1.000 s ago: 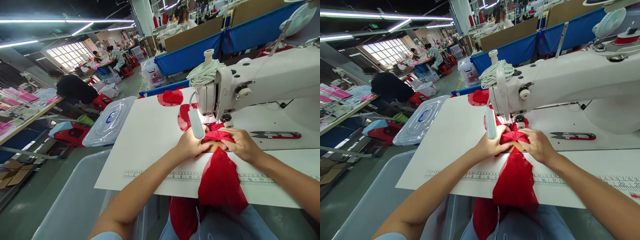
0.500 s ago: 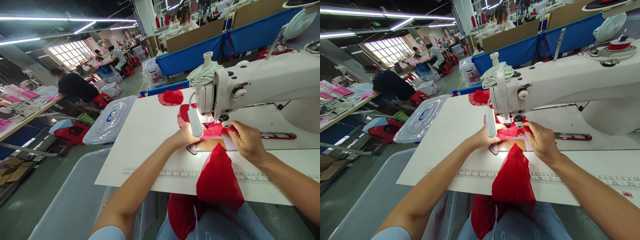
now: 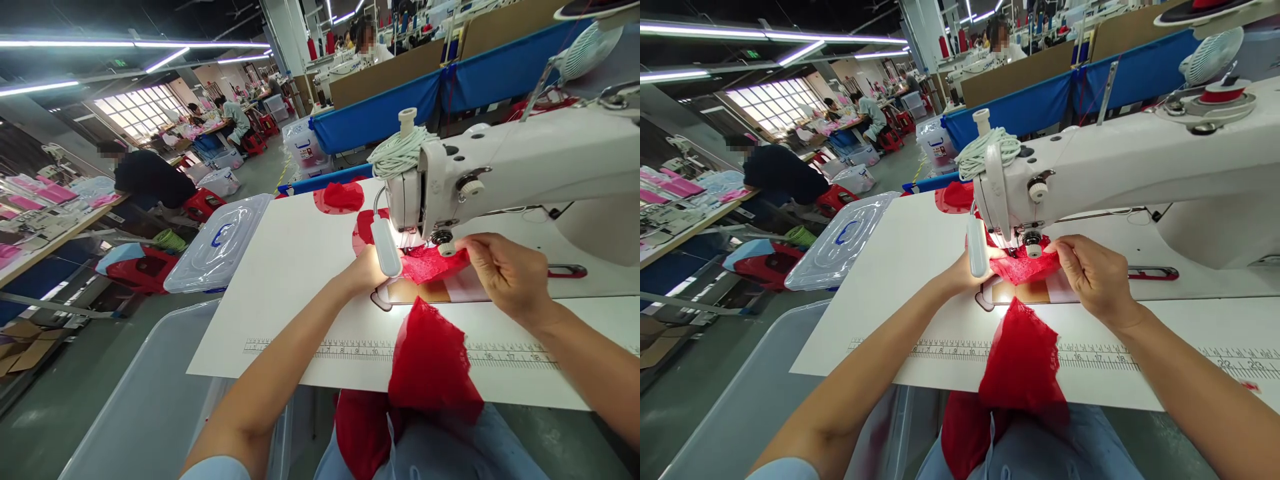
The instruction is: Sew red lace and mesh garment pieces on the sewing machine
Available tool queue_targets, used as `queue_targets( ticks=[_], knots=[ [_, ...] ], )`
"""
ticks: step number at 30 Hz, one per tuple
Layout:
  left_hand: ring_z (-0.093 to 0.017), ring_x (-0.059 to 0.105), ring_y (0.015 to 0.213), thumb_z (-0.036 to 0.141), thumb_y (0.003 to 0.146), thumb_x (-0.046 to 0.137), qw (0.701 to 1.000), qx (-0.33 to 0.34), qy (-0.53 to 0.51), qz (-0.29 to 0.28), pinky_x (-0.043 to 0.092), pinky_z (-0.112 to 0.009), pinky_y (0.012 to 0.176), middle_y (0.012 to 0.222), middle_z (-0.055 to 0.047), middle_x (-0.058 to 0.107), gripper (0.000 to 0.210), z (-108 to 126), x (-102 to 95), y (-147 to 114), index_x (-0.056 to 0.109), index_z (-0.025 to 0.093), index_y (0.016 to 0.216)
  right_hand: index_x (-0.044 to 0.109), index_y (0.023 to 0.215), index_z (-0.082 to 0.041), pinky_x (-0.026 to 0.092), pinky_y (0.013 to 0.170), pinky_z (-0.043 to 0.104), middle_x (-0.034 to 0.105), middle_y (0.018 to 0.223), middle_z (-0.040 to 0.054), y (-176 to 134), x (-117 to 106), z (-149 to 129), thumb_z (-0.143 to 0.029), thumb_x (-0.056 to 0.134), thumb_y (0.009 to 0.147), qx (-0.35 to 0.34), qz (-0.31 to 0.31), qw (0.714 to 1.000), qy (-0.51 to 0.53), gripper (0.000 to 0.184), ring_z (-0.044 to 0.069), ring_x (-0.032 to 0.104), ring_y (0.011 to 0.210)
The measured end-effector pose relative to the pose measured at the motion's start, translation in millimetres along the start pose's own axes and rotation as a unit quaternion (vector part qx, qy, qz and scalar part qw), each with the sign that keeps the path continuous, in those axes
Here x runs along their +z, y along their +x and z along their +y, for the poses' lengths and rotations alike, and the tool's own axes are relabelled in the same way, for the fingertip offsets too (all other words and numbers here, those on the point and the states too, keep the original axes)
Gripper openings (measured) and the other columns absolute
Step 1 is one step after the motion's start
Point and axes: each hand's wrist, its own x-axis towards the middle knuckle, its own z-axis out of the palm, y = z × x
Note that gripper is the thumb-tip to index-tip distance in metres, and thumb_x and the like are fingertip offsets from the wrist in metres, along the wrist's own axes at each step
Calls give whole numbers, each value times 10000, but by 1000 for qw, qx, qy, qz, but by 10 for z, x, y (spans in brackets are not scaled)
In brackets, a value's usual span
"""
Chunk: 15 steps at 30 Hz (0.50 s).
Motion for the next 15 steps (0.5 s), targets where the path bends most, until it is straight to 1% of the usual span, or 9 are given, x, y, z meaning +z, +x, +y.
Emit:
queue_targets(
  ticks=[1,3,4,6,9,10,12,14,15],
  knots=[
    [-144,475,646,124,721,606,1000,4,0,-8,434,-293,645,631,15,496,222,1,-10,13,454,198,576,612,1006,-267,514,643,299,747,909,47,0,-8,6,-236,486,945,-14,-11,1000,-2,144,191,699,755],
    [-122,405,589,123,728,602,1000,10,0,-22,384,-274,584,582,36,425,285,-5,-20,40,399,206,545,619,1072,-269,532,686,302,747,1028,56,-2,-15,21,-149,548,871,-37,-43,998,-3,245,208,711,853],
    [-115,377,573,126,736,596,1000,12,0,-27,364,-270,567,566,43,395,306,-10,-23,54,381,208,533,622,1069,-268,540,717,308,745,1045,61,-2,-17,28,-124,555,855,-42,-49,998,-3,266,216,712,886],
    [-113,367,571,140,757,589,999,15,0,-31,355,-268,570,556,46,384,310,-23,-32,80,392,205,527,629,998,-262,548,741,324,750,968,65,1,-19,36,-127,552,877,-36,-30,999,-2,198,221,712,862],
    [-121,416,606,170,788,608,999,18,1,-36,377,-270,603,588,34,448,276,-39,-56,107,468,189,550,620,891,-253,550,635,318,719,768,44,11,-28,17,-198,555,923,1,36,999,14,91,197,696,689],
    [-123,430,617,179,793,618,999,18,0,-39,381,-270,608,601,30,467,268,-41,-65,111,486,184,560,619,882,-249,547,585,303,714,761,37,13,-32,3,-217,558,929,12,45,999,27,83,177,684,623],
    [-125,440,621,202,800,643,999,17,-2,-43,380,-272,604,606,29,480,272,-36,-80,112,500,179,570,621,893,-239,552,510,275,731,854,40,14,-36,-31,-255,562,930,31,37,997,67,71,141,671,537],
    [-125,443,619,255,795,689,999,17,-6,-47,381,-276,603,598,33,479,302,-18,-84,96,497,180,573,632,886,-234,583,512,272,742,905,37,15,-36,-64,-314,597,894,75,14,989,128,88,140,689,533],
    [-125,444,621,295,776,727,999,17,-8,-48,384,-278,606,597,36,475,334,-6,-80,83,489,182,572,641,870,-233,602,538,283,745,884,31,17,-34,-76,-347,624,860,104,8,983,154,115,154,704,556]
  ],
)
